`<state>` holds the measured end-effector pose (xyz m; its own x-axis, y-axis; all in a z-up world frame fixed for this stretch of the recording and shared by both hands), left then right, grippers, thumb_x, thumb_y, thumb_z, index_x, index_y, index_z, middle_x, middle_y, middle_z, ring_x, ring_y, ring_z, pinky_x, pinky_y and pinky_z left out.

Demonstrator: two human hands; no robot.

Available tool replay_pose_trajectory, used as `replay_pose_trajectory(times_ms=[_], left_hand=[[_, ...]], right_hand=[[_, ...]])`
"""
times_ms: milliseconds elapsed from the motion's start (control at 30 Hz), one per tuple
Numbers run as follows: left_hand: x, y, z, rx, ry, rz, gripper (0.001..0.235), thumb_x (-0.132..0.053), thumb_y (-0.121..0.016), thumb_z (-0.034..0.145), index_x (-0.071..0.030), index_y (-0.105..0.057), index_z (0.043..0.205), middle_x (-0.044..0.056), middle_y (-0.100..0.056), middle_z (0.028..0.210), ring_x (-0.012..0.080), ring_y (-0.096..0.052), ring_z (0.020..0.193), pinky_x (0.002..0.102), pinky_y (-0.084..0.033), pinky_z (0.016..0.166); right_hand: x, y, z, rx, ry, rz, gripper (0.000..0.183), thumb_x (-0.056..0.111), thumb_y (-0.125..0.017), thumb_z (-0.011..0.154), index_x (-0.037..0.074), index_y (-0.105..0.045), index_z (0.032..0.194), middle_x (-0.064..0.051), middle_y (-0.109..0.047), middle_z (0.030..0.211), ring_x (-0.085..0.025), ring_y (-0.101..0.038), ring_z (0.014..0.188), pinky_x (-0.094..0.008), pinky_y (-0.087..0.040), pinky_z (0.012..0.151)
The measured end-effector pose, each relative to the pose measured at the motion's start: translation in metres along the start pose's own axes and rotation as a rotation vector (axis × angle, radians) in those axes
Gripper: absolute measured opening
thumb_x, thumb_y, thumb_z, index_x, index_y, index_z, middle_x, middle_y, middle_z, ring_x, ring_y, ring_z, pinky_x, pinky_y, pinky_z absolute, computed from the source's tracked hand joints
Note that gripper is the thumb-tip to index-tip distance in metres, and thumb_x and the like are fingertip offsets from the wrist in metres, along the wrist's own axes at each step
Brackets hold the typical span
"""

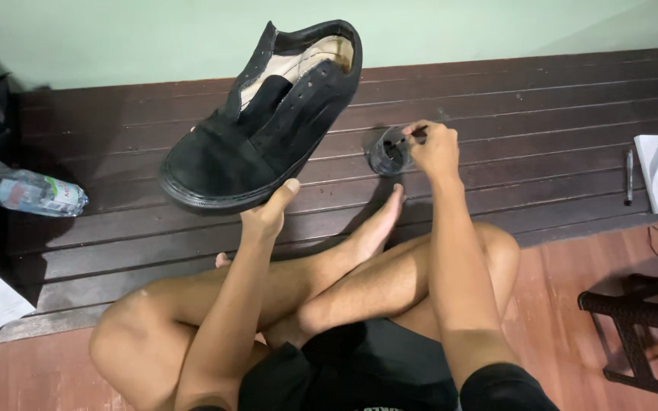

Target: The person holds a black shoe in their left hand and uses a paintbrush in their right hand to apply black paint to the shoe's upper. They repeatedly dip the brush into a small container of paint and carefully coat the shoe's surface.

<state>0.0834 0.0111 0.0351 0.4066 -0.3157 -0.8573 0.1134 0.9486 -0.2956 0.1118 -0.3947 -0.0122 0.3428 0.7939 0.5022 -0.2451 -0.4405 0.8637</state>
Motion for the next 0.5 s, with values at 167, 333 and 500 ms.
replay_pose_trajectory(times_ms=[167,333,500], left_hand=[[0.017,0.017,-0.007,-0.013,0.027,-0.003,0.063,0.006,-0.08,0.084,0.006,-0.062,0.144,0.015,-0.065,0.147,0.0332,-0.054,0.14,0.059,-0.045,0.12],[0.023,0.031,-0.012,0.013,0.058,0.148,0.06,-0.001,-0.081,0.085,0.005,-0.065,0.142,0.016,-0.067,0.146,0.0408,-0.055,0.137,0.065,-0.037,0.121],[0.023,0.016,-0.012,-0.028,0.08,-0.017,0.063,0.002,-0.079,0.084,0.007,-0.062,0.144,0.013,-0.065,0.149,0.0334,-0.049,0.141,0.062,-0.04,0.121]], right_hand=[[0.011,0.01,-0.008,-0.011,0.028,-0.021,0.01,0.017,-0.081,0.091,0.023,-0.084,0.098,-0.01,-0.082,0.095,-0.037,-0.079,0.094,-0.053,-0.062,0.083],[0.011,0.009,-0.01,-0.02,0.009,-0.024,0.008,0.019,-0.08,0.095,0.024,-0.083,0.1,-0.009,-0.083,0.098,-0.037,-0.08,0.093,-0.056,-0.06,0.084],[0.018,0.02,-0.012,-0.008,-0.028,-0.045,0.008,0.02,-0.077,0.096,0.022,-0.083,0.101,-0.009,-0.083,0.1,-0.041,-0.078,0.098,-0.06,-0.06,0.086]])
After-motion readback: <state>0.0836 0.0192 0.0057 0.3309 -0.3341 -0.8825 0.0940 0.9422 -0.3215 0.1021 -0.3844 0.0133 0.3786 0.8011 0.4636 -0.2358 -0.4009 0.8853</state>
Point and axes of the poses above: each hand's wrist, its own z-axis towards the middle knuckle, its own y-axis out of the back of the hand, x = y × z, the point moved 10 cm from there along z, towards the middle knuckle
